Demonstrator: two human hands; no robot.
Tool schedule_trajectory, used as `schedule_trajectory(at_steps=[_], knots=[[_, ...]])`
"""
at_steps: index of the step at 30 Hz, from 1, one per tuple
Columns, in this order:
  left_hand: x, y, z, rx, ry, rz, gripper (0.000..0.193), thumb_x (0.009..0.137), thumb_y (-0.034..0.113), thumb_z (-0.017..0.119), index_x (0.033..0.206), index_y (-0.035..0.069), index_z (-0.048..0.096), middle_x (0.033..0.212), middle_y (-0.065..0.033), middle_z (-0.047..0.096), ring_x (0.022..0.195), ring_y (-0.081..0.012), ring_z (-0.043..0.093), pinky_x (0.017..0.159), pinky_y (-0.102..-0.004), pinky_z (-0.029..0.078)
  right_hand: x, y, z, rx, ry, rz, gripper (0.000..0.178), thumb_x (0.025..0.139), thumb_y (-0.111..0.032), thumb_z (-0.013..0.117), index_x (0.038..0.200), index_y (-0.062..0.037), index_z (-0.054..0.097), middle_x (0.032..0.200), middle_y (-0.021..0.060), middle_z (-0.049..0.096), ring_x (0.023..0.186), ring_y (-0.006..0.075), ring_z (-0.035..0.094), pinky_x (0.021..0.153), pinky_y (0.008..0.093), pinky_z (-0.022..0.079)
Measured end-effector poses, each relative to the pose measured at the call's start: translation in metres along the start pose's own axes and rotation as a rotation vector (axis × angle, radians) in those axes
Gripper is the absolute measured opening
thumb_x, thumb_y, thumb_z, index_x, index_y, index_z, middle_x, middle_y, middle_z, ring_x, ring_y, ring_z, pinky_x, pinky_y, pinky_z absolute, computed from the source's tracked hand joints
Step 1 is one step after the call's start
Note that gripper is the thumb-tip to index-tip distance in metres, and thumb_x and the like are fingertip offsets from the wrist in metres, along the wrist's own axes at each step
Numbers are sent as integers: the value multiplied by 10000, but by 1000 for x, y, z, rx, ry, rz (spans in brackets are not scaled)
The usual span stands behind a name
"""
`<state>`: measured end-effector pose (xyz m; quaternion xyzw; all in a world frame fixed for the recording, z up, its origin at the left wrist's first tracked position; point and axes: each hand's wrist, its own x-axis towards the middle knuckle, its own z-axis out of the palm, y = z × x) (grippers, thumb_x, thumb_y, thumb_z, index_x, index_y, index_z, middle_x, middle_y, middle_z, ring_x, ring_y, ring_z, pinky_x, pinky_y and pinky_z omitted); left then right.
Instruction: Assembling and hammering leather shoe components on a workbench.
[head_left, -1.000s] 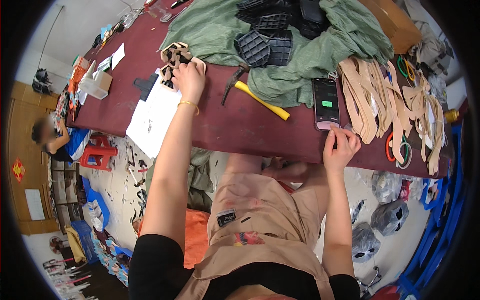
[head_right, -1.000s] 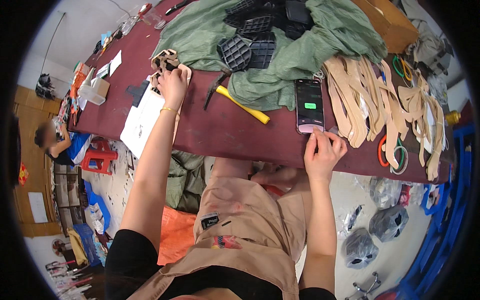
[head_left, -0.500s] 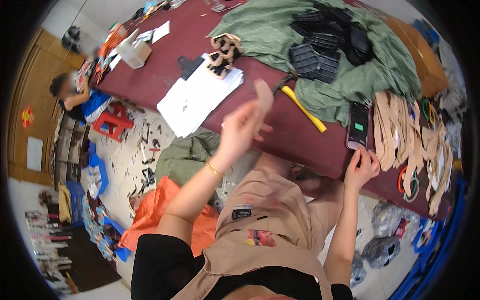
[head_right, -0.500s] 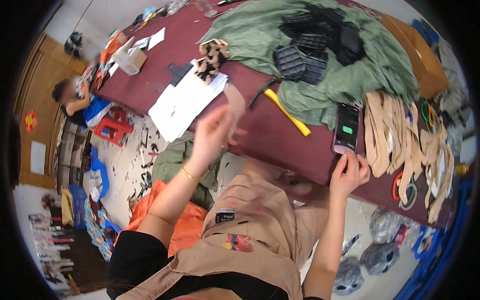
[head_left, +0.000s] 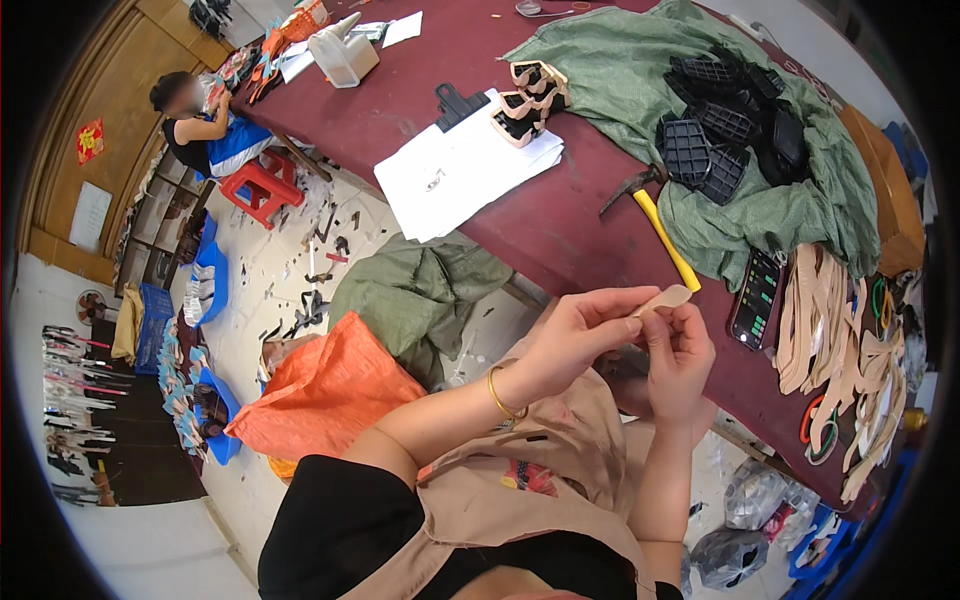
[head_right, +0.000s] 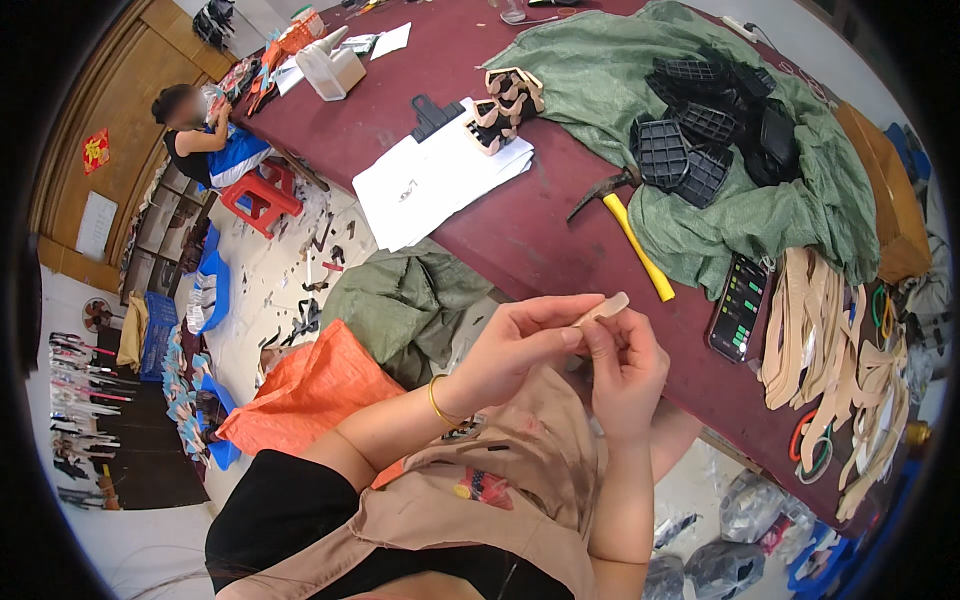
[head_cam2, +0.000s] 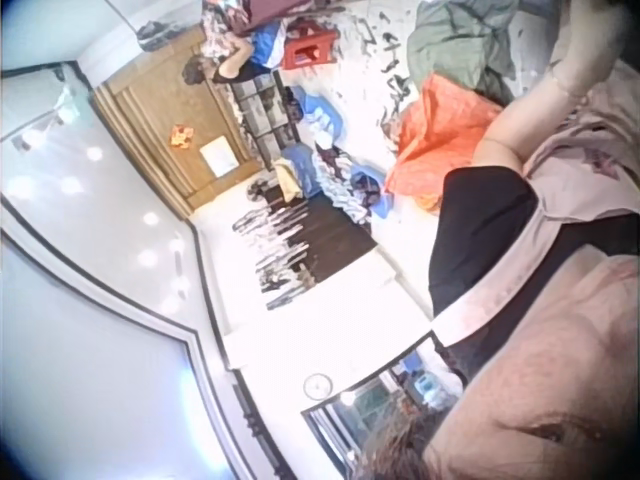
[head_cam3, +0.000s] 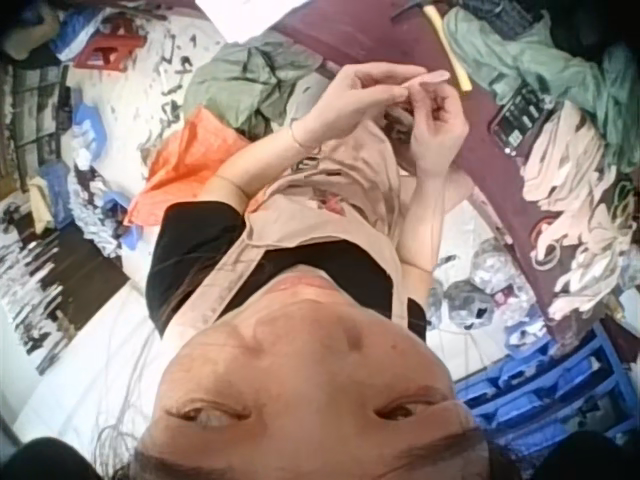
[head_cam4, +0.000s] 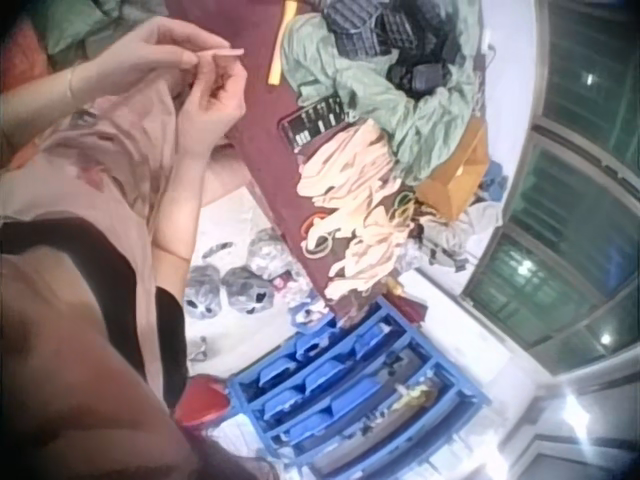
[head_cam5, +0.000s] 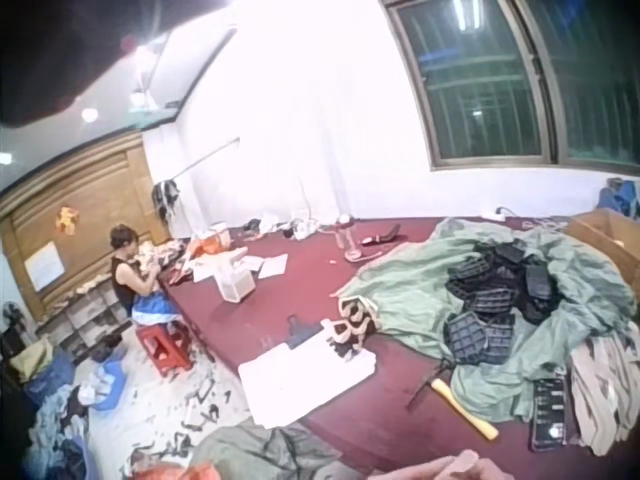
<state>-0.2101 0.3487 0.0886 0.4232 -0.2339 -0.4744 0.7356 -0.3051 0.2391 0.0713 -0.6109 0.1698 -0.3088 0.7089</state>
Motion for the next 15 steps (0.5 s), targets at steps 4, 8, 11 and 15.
schedule_trajectory(at_steps=[4,8,11,15], knots=[[-7,4,6,-53,79,-45,381,895,61,533,1271,-5,524,1090,-44,625,932,-84,574,846,-232,460,1,-2,-1,-84,18,-93,104,867,-16,624,923,52,568,792,72,647,692,108,623,643,239,535],[-5,2,0,-16,26,-131,377,894,61,542,1265,-3,532,1050,-26,625,869,-49,549,788,-192,448,1,-11,-9,55,-28,18,74,852,16,624,885,62,576,772,86,652,670,121,633,625,238,536],[2,0,3,40,15,-67,371,895,68,554,1259,2,543,1008,1,614,820,-29,512,739,-156,419,5,-16,-18,73,-61,15,57,847,29,619,871,62,578,753,90,653,654,128,636,609,234,532],[3,-1,8,39,-8,-39,365,904,77,542,1266,36,551,886,31,615,625,36,393,535,-129,301,8,-19,-26,53,-134,4,41,850,27,611,862,55,584,729,93,651,628,127,629,595,233,525]])
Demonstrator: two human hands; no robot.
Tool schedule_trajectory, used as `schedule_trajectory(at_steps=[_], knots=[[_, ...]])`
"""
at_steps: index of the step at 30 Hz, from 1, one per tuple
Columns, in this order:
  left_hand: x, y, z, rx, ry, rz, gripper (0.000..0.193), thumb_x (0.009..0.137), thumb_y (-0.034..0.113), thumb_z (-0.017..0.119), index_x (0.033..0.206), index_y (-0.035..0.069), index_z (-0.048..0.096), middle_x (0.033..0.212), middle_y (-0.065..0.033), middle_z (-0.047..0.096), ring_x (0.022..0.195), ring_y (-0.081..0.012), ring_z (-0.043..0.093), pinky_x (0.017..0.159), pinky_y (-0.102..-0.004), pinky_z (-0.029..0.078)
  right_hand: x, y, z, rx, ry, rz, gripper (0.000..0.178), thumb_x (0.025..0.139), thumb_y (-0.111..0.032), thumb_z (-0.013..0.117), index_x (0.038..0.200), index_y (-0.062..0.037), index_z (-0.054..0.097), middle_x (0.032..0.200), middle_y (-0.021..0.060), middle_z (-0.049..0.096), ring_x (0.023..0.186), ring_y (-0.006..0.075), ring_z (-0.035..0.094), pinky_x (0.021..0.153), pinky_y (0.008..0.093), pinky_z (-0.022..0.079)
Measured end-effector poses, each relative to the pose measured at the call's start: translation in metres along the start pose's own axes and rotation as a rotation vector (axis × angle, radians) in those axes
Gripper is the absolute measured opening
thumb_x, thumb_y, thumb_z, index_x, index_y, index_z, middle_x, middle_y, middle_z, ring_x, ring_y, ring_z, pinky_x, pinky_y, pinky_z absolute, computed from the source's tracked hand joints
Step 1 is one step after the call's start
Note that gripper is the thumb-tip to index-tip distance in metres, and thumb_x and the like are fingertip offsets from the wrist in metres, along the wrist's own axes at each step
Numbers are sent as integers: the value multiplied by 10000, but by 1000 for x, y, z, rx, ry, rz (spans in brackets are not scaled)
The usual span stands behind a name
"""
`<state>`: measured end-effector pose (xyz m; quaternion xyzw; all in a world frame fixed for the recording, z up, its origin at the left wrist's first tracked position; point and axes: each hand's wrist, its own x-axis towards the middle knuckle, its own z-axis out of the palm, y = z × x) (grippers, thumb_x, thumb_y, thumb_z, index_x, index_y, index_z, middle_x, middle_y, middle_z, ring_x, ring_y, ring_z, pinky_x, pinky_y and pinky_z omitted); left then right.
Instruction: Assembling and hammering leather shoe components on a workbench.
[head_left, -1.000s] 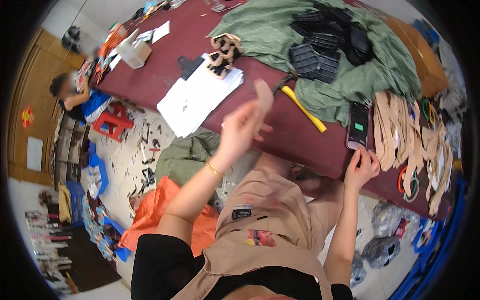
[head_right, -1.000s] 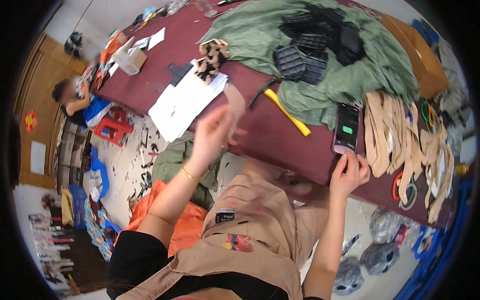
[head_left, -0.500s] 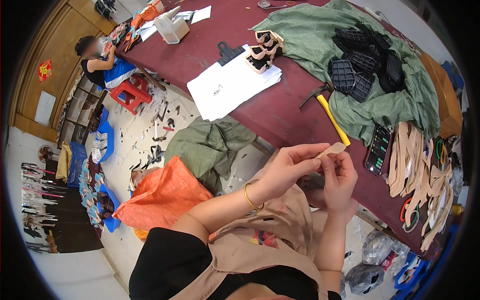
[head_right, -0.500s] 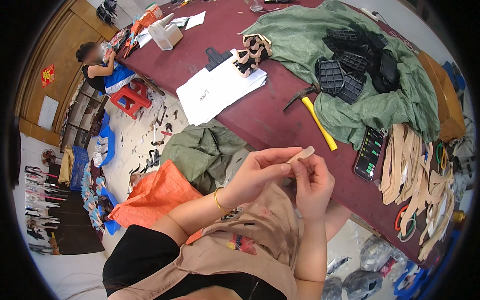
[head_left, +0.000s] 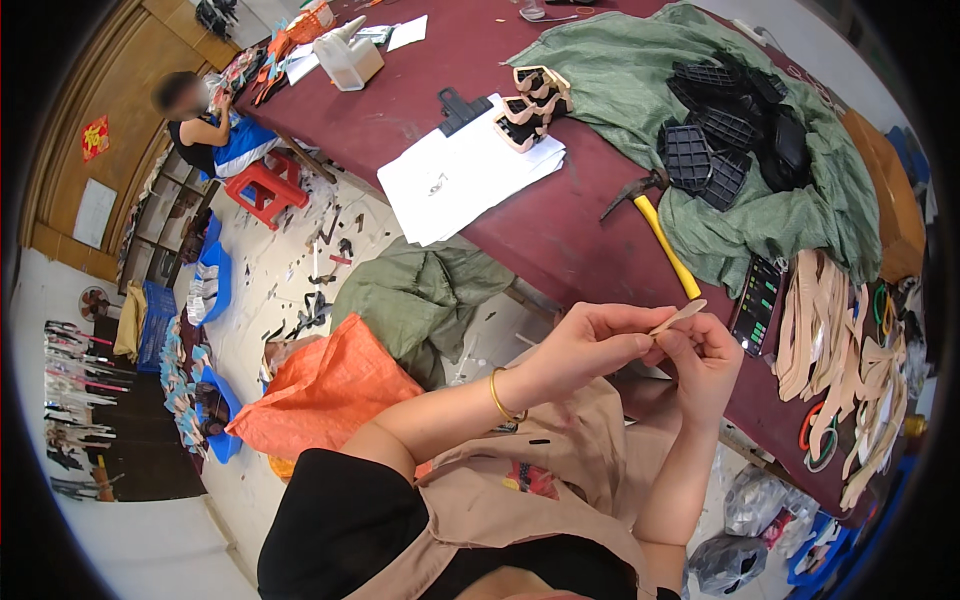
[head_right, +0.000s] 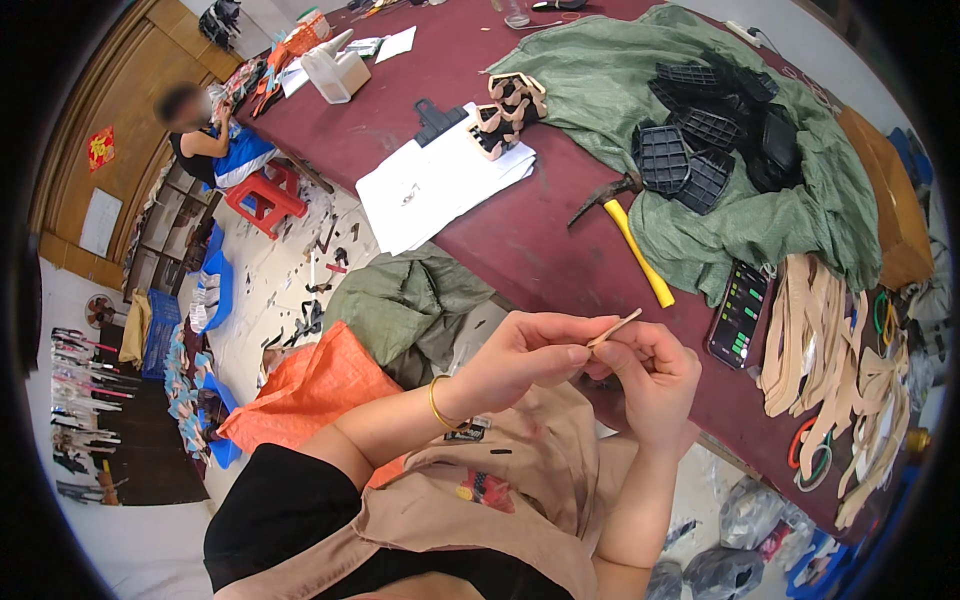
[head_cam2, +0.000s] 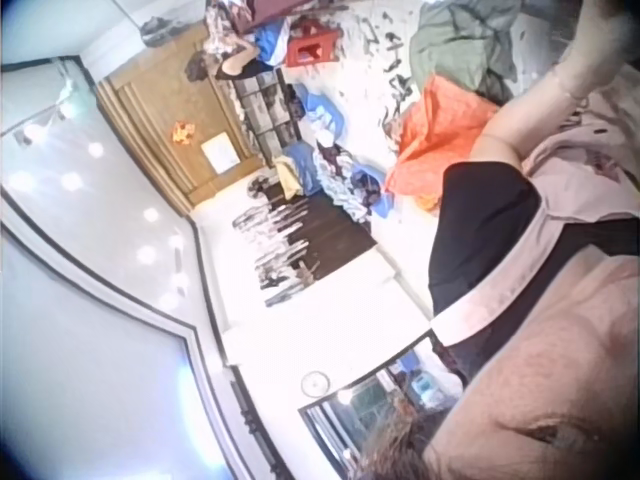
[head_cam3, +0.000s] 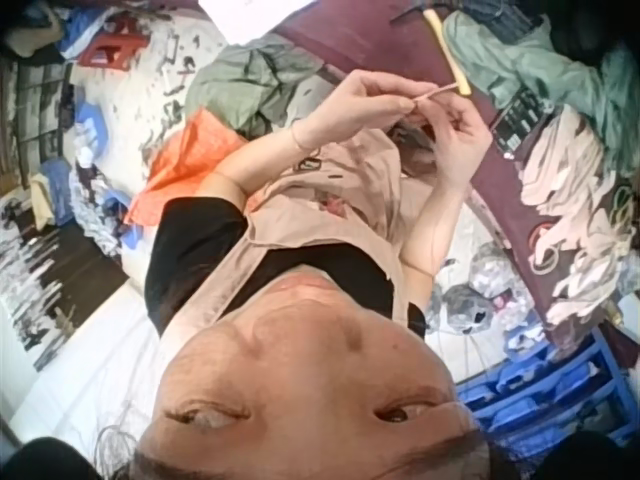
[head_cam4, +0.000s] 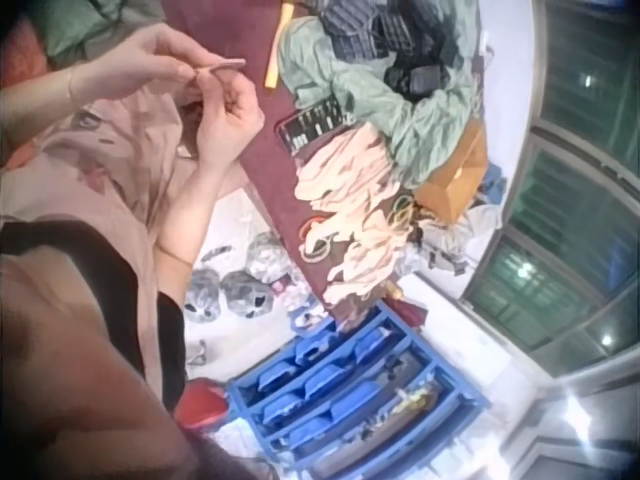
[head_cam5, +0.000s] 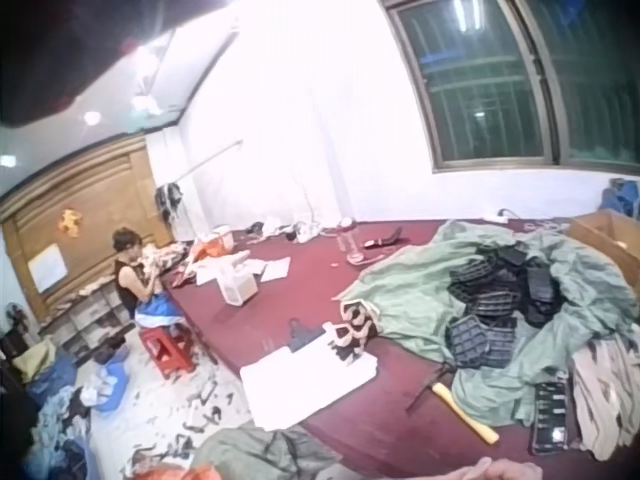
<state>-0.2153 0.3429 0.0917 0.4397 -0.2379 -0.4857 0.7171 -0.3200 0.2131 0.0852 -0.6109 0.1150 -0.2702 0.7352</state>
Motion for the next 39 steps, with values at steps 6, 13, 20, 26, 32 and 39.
schedule_trajectory(at_steps=[6,13,20,26,32,39], knots=[[2,2,-3,-1,-7,-54,335,911,67,539,1242,19,564,957,-8,618,745,-17,473,639,-178,381,-6,6,6,-308,85,-86,61,880,6,581,933,32,570,792,76,637,665,106,620,599,224,502],[18,-3,-53,-11,440,263,269,966,140,395,1111,-25,550,1120,-146,604,963,-203,602,895,-336,473,-23,33,13,-519,119,-392,123,857,-38,535,958,-11,469,821,134,475,713,268,511,642,364,434],[8,33,-173,105,825,403,231,970,128,468,1172,20,439,1015,-119,596,541,-30,404,421,-147,329,-158,15,-82,44,824,-161,238,880,-163,540,1059,-43,441,782,59,537,624,147,539,529,283,475],[168,72,-205,653,523,327,332,948,165,495,1215,-31,484,981,-123,644,633,-102,540,559,-215,438,-131,-49,-78,105,605,-484,250,887,-175,539,976,18,408,683,111,457,470,171,481,357,284,451],[133,35,-41,810,82,273,596,819,182,690,1323,12,422,1180,-131,565,1105,-214,544,909,-346,455,-81,-44,-47,-137,660,-280,263,896,-145,512,1085,32,465,839,155,599,531,186,569,419,272,454],[78,-40,16,-404,-145,-198,344,949,171,521,1257,69,408,1152,-87,555,1058,-197,577,863,-350,515,-11,-16,-16,-95,352,-117,267,972,-197,495,1151,0,511,918,55,600,764,80,571,679,231,484]])
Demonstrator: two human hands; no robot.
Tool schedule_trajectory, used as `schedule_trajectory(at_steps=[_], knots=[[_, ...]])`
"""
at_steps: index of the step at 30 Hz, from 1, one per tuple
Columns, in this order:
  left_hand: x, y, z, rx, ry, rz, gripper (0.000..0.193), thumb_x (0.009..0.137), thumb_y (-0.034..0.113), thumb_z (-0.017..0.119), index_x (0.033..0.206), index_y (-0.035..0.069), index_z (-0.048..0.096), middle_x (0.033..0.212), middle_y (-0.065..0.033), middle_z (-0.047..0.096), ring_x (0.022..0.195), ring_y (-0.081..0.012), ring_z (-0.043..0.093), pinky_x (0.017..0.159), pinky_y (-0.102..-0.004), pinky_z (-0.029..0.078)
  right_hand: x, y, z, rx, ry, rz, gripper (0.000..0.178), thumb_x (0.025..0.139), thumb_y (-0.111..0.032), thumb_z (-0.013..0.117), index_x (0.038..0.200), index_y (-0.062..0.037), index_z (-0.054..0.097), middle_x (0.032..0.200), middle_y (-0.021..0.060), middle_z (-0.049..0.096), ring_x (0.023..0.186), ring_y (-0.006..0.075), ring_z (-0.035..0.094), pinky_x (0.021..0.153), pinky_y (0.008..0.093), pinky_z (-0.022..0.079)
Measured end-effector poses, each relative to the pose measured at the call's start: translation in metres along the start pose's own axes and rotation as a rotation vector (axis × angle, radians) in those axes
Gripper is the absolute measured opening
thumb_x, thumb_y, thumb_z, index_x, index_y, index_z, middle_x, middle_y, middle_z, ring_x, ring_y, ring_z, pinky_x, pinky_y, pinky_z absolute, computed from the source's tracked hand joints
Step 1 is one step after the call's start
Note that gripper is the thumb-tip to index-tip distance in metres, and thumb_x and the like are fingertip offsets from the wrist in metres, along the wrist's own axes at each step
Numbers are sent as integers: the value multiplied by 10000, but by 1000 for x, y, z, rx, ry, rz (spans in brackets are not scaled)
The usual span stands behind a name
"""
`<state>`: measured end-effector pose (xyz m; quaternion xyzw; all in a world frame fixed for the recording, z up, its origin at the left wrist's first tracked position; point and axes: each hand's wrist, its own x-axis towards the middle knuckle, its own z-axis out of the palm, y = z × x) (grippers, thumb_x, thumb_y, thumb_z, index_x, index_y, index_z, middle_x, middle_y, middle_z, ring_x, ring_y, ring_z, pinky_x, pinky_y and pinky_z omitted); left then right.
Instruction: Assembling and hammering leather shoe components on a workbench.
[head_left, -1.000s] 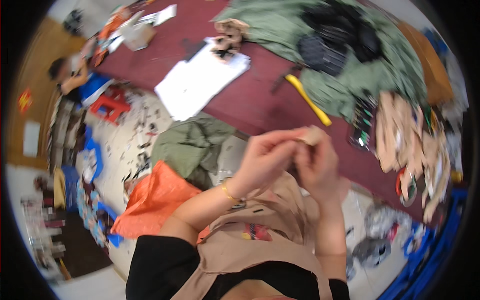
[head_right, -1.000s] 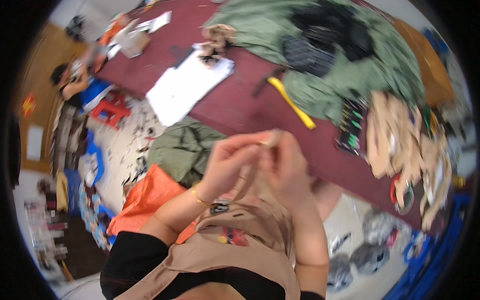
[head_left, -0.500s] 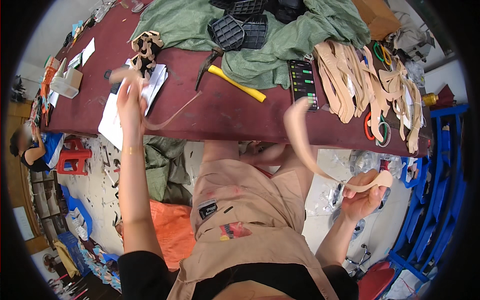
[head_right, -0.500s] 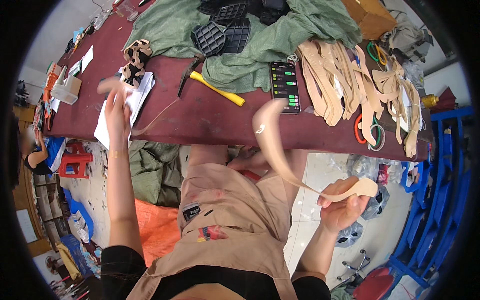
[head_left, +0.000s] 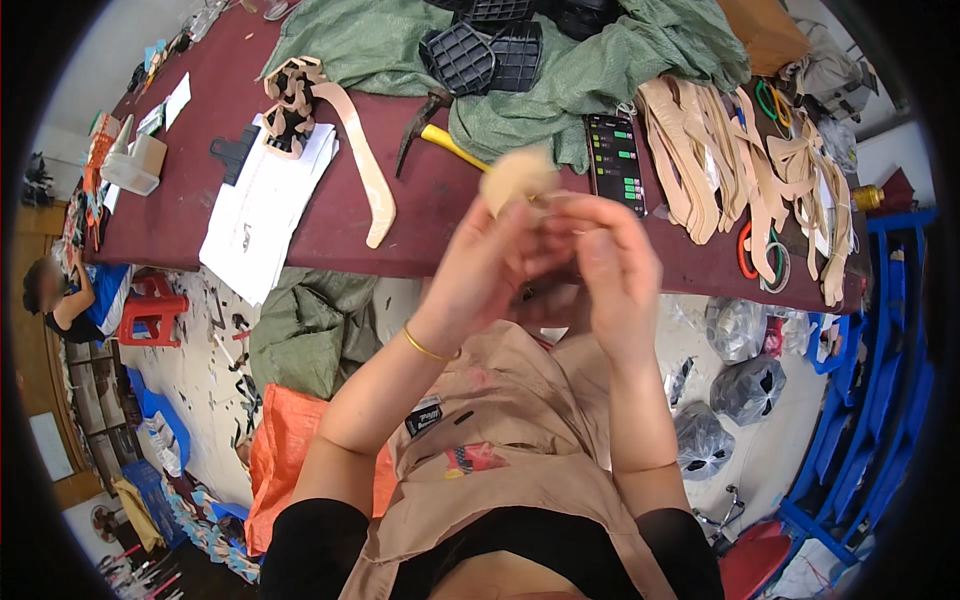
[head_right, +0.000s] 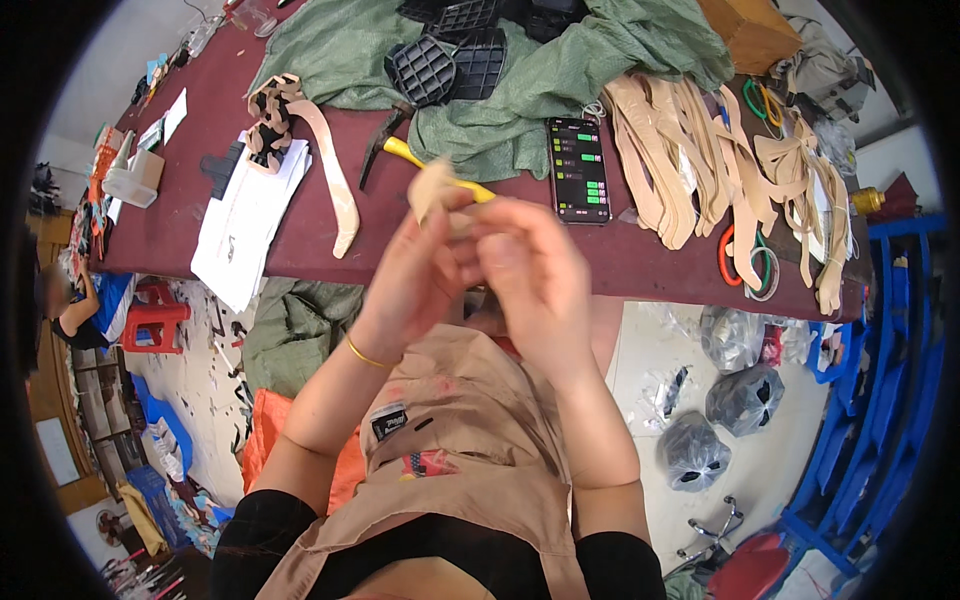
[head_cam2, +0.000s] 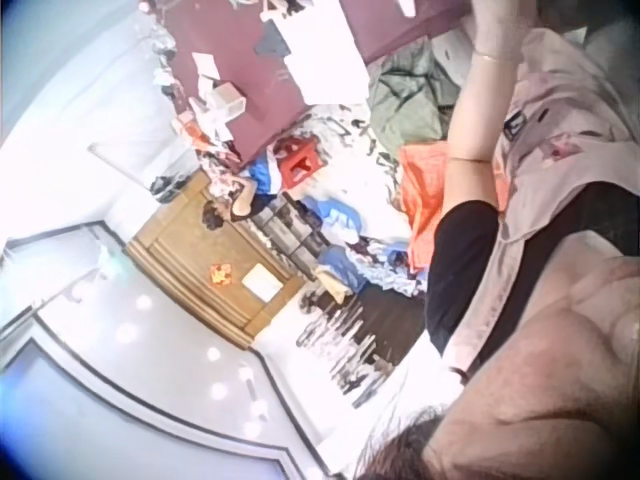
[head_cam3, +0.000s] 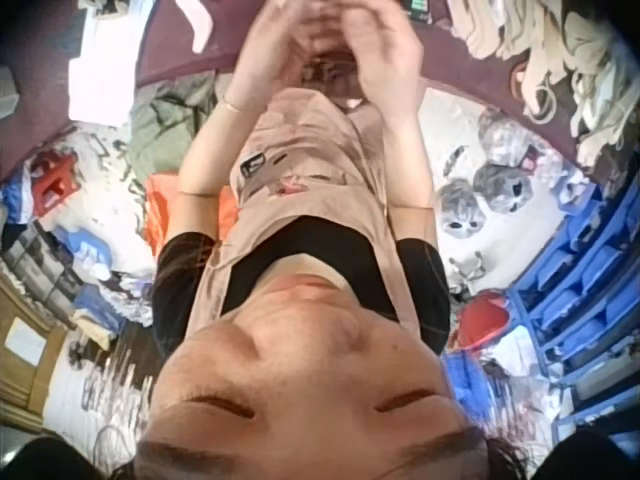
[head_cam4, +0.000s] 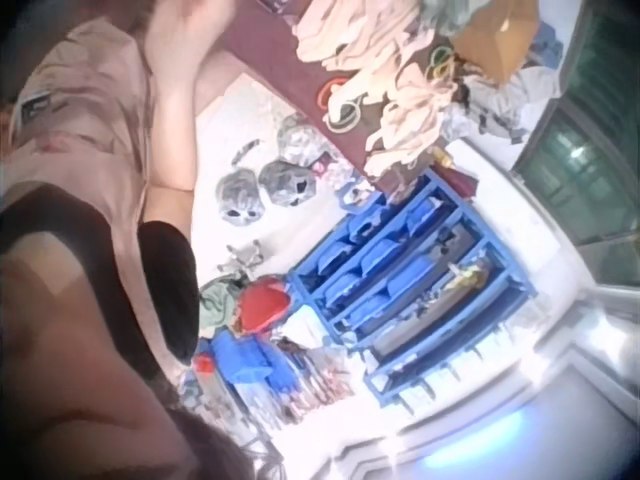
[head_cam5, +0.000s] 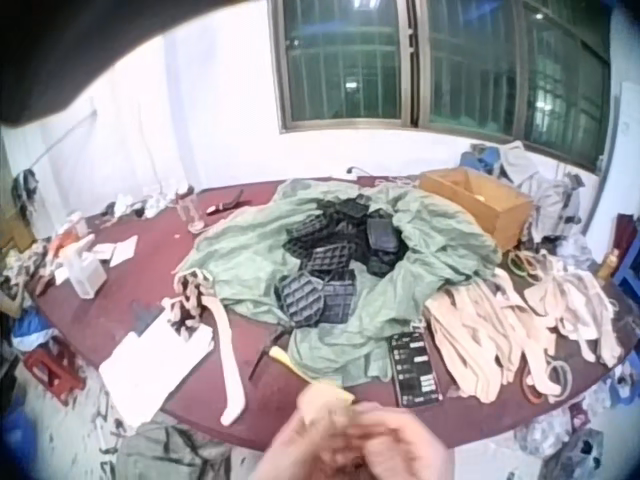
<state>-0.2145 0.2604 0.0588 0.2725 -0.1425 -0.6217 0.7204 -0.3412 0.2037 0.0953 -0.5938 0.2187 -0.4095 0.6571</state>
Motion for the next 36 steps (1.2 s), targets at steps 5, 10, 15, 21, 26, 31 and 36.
schedule_trajectory(at_steps=[5,10,15,21,26,31,36], knots=[[-13,12,13,26,146,12,250,975,216,445,1174,66,458,1270,-187,500,1200,-311,499,992,-464,447,-48,57,-32,282,-371,625,532,968,-494,378,1072,-8,569,997,96,609,910,150,608,748,284,482],[-50,-18,0,71,1,-141,343,957,125,450,1284,38,394,1314,-185,461,1221,-308,482,1027,-451,411,-19,47,-13,565,105,344,488,973,-427,408,1169,8,506,1152,154,584,984,198,584,823,352,503],[-46,-3,-34,954,-214,-340,387,917,125,560,1282,34,469,1188,-90,583,1079,-198,587,897,-318,469,-32,63,-71,94,312,122,283,996,-243,422,1109,-3,519,1022,146,617,627,112,578,570,233,468],[59,72,-56,1618,196,249,201,894,194,605,946,4,645,730,-75,627,654,-126,595,633,-280,488,-43,71,-93,-244,237,62,334,989,-273,428,1014,14,596,911,101,621,751,147,601,709,286,479],[211,108,-96,1952,714,680,816,730,623,632,1289,44,490,1196,-250,541,1141,-351,513,993,-423,380,-27,73,-64,-404,101,-133,319,972,-267,469,988,18,612,893,110,614,753,168,593,665,271,468],[236,94,-93,1851,706,224,1078,578,679,714,1419,130,322,1351,-248,364,1269,-454,270,1017,-454,347,-32,66,-58,-443,74,-148,331,966,-275,478,988,25,618,874,124,623,695,160,598,636,264,477],[184,180,-100,871,222,-154,623,748,375,751,1212,27,523,1137,-143,587,889,-252,628,776,-359,531,-49,67,-72,-325,186,-13,320,974,-250,458,971,28,618,839,102,627,678,141,595,631,263,480]])
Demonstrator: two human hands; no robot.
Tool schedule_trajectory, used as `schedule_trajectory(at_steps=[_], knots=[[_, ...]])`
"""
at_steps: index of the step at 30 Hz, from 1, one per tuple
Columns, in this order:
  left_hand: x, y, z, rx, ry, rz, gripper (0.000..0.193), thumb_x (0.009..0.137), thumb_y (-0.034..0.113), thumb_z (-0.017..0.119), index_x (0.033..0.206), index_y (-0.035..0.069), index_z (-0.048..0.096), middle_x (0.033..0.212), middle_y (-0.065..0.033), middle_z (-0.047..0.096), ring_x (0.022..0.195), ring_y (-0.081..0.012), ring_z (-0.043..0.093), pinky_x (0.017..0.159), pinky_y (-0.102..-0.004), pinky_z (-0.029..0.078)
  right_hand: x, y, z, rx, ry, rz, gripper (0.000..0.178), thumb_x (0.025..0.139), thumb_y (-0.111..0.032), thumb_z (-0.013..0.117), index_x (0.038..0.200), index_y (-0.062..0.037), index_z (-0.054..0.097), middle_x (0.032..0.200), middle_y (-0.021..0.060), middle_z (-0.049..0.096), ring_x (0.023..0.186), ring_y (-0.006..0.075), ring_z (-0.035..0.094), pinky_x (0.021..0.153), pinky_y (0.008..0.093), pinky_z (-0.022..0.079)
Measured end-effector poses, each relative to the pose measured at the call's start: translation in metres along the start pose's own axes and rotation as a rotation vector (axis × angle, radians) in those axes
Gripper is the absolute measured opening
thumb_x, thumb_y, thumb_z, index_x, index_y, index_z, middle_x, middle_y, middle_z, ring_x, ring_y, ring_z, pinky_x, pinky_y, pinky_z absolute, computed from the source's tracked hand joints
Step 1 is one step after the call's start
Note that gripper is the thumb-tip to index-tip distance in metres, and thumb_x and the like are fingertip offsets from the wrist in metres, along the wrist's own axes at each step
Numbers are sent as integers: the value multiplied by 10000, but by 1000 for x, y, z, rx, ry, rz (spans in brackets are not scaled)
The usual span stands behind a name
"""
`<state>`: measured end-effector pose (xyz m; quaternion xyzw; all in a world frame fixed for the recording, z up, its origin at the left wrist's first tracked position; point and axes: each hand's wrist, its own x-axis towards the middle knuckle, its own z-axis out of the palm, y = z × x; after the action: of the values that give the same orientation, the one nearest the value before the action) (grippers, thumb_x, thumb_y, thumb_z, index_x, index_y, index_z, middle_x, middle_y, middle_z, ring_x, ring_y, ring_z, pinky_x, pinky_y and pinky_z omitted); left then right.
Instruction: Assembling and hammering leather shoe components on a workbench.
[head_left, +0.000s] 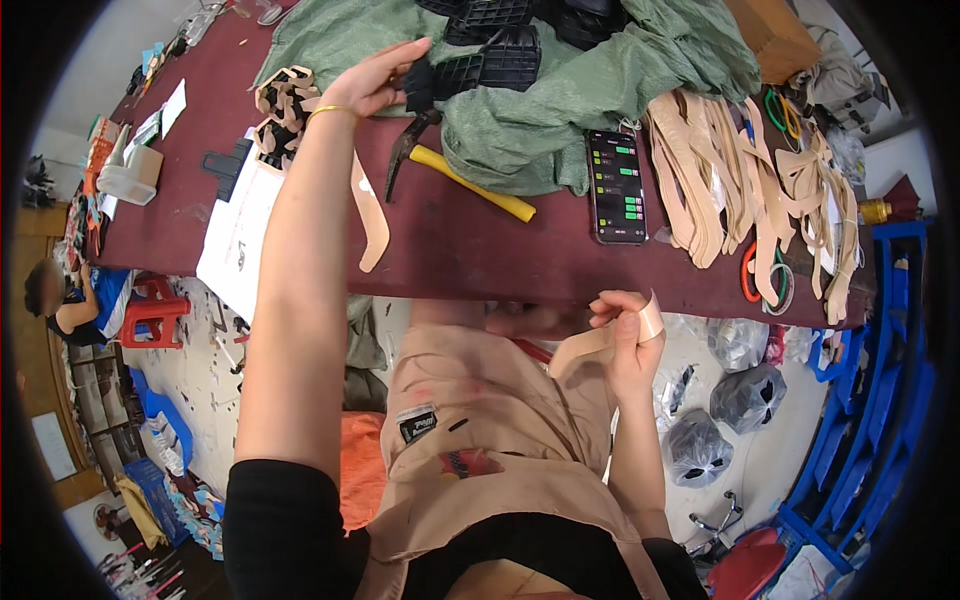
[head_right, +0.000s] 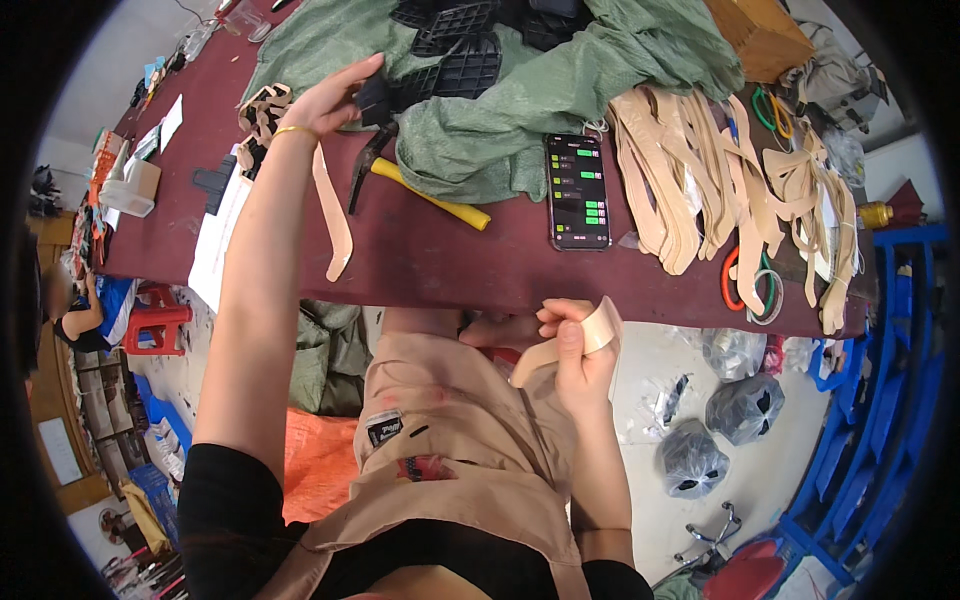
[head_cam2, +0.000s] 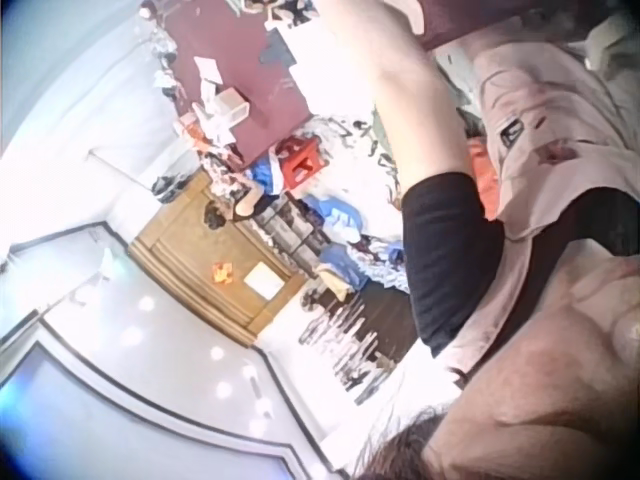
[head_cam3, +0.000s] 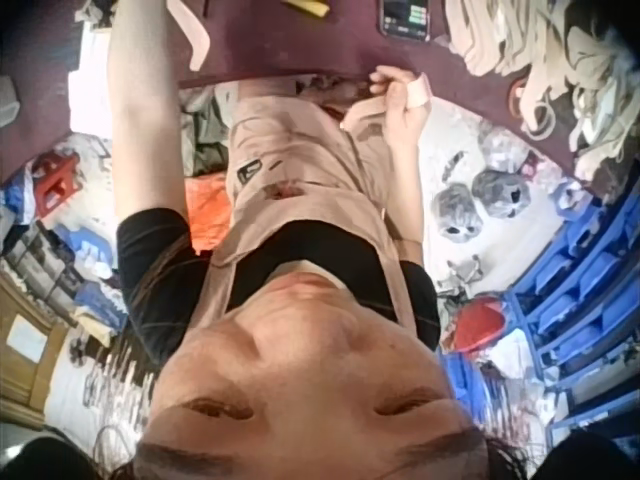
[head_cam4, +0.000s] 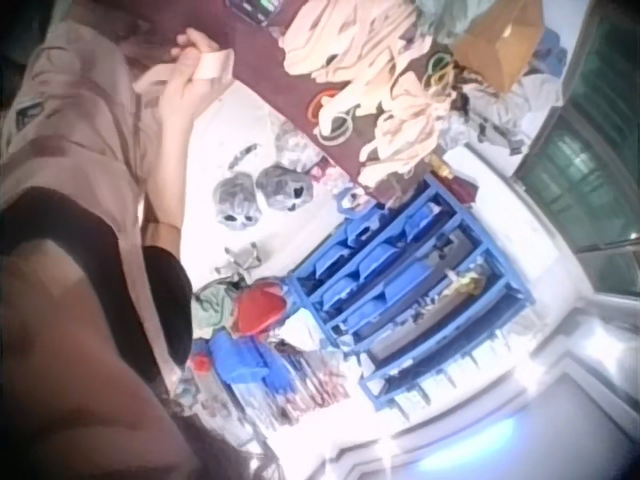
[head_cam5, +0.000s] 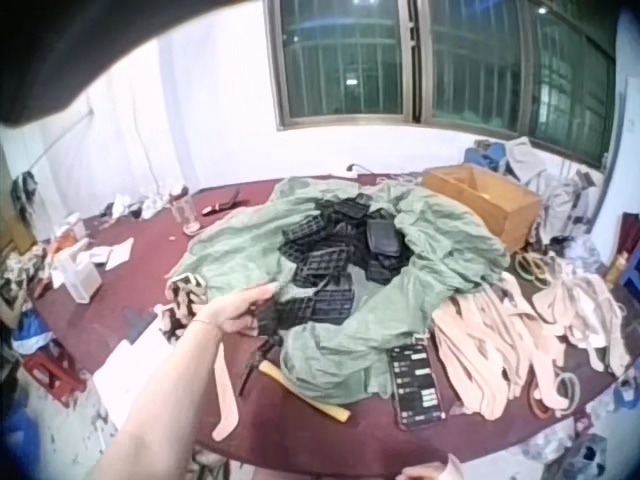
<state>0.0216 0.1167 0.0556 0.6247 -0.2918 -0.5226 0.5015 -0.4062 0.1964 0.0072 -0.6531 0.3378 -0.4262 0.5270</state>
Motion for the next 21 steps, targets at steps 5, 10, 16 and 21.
schedule_trajectory(at_steps=[5,10,16,21], knots=[[-59,3,16,-1046,160,624,338,870,259,494,1082,-4,498,993,-135,592,983,-278,583,925,-447,472,-3,-8,10,34,-27,-24,340,990,-257,428,1001,31,608,834,95,624,660,121,579,631,250,477],[-154,-45,136,-139,166,928,1081,642,-34,742,1454,207,70,1259,-81,323,998,-193,506,728,-319,519,12,-44,56,754,-126,426,445,978,-337,439,1287,-16,440,1020,151,601,645,121,561,629,256,474],[-245,-103,149,-790,116,521,382,892,326,616,1129,84,439,999,-46,442,924,-124,453,846,-282,438,17,-51,49,615,-109,334,472,890,-205,615,1302,-45,450,1002,49,598,613,28,510,439,135,318],[-260,-133,124,-583,-253,-209,456,896,230,628,1283,53,466,1175,-40,546,1069,-118,514,901,-278,444,10,-56,47,291,-366,436,295,896,-132,617,1163,-11,577,855,-14,582,565,14,464,471,166,359]])
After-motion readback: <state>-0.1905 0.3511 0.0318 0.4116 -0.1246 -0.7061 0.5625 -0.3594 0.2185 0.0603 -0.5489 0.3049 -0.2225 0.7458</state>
